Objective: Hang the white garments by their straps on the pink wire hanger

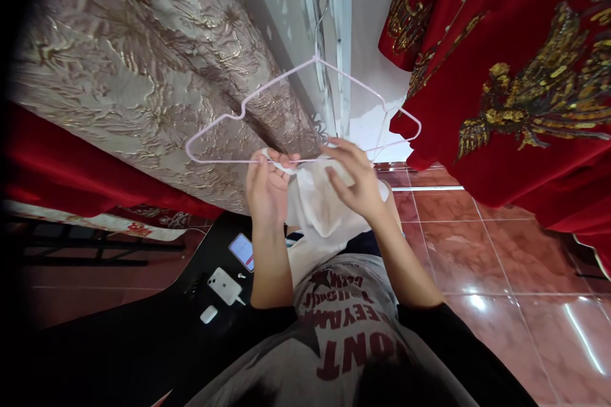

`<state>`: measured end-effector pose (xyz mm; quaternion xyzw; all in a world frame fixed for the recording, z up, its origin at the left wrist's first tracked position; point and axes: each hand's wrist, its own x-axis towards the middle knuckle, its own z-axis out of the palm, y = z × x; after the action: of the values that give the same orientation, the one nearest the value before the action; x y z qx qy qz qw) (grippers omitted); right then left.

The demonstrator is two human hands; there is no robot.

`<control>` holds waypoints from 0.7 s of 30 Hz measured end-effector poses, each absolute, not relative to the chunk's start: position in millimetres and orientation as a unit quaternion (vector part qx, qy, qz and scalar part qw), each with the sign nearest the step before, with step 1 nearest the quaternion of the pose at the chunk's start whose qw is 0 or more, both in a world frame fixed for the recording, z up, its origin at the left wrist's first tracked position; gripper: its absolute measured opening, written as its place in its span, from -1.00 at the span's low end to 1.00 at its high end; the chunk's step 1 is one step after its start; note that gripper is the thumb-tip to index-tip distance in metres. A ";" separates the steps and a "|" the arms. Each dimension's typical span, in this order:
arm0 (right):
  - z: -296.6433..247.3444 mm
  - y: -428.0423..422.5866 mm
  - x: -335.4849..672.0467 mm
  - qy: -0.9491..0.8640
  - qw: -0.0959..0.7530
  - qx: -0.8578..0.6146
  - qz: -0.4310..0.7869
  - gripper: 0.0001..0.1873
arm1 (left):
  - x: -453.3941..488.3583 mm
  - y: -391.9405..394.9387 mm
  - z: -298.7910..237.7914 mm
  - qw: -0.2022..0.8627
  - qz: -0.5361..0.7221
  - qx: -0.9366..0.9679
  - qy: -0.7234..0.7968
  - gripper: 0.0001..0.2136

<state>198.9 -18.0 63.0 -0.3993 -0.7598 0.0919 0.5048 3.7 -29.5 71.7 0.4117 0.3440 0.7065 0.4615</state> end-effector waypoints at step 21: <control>109.8 36.7 303.0 -0.347 0.821 -0.334 0.307 -0.83 | -9.5 -20.9 76.1 0.484 0.721 0.396 0.298 -0.70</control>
<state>303.0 36.7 109.8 -0.3338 -0.3468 0.3068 0.8211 -9.5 -20.9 76.1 0.3956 0.2984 0.7209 0.4845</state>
